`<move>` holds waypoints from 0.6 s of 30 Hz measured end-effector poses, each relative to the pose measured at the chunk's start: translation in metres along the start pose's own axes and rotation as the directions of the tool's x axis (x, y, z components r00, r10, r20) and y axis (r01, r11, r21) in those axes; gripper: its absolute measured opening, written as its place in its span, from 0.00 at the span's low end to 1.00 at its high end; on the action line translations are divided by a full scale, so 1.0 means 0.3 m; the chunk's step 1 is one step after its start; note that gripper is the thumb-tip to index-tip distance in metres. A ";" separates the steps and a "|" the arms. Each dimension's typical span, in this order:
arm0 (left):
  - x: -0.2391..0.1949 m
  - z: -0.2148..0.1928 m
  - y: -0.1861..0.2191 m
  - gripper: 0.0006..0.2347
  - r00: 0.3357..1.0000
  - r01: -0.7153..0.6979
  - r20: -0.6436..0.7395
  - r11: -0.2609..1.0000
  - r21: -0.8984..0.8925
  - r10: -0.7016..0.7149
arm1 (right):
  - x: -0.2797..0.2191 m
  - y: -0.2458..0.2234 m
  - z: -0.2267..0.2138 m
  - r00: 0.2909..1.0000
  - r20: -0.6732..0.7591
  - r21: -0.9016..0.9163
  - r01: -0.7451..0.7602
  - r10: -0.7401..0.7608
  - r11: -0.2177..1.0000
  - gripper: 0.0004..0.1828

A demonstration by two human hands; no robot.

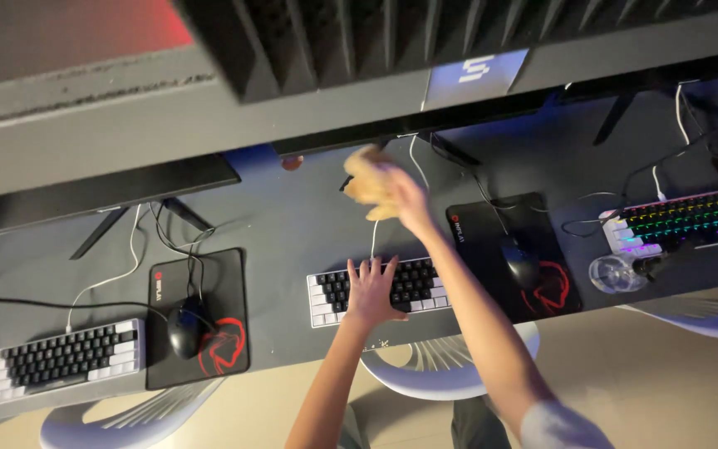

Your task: The person cleans a row of computer workstations using a cloth and a spray bottle. They wipe the surfaces of the desks, keyboards, and mousepads, and also clean the bottom edges of the monitors. The person moves from one station to the next, repeating the cleaning process for each setup.

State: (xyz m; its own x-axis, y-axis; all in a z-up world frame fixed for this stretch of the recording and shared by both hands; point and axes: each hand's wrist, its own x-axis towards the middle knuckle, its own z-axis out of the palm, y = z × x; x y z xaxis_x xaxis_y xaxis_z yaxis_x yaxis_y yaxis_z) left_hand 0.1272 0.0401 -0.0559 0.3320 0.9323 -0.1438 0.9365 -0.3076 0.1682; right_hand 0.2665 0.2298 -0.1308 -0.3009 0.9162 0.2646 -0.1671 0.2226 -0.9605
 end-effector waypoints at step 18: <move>-0.025 -0.013 0.027 0.55 0.989 0.108 -0.081 0.983 -0.146 -0.120 | 0.080 0.202 -0.356 0.988 0.092 -0.978 0.112 -0.121 0.175 0.33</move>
State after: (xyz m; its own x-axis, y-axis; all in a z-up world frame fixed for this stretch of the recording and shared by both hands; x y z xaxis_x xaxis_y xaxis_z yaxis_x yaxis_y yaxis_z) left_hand 0.1319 0.0314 -0.0498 0.2067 0.9748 -0.0840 0.9403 -0.1742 0.2925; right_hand 0.3496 0.3008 -0.1919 -0.3633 0.8481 0.3857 0.8555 0.4676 -0.2225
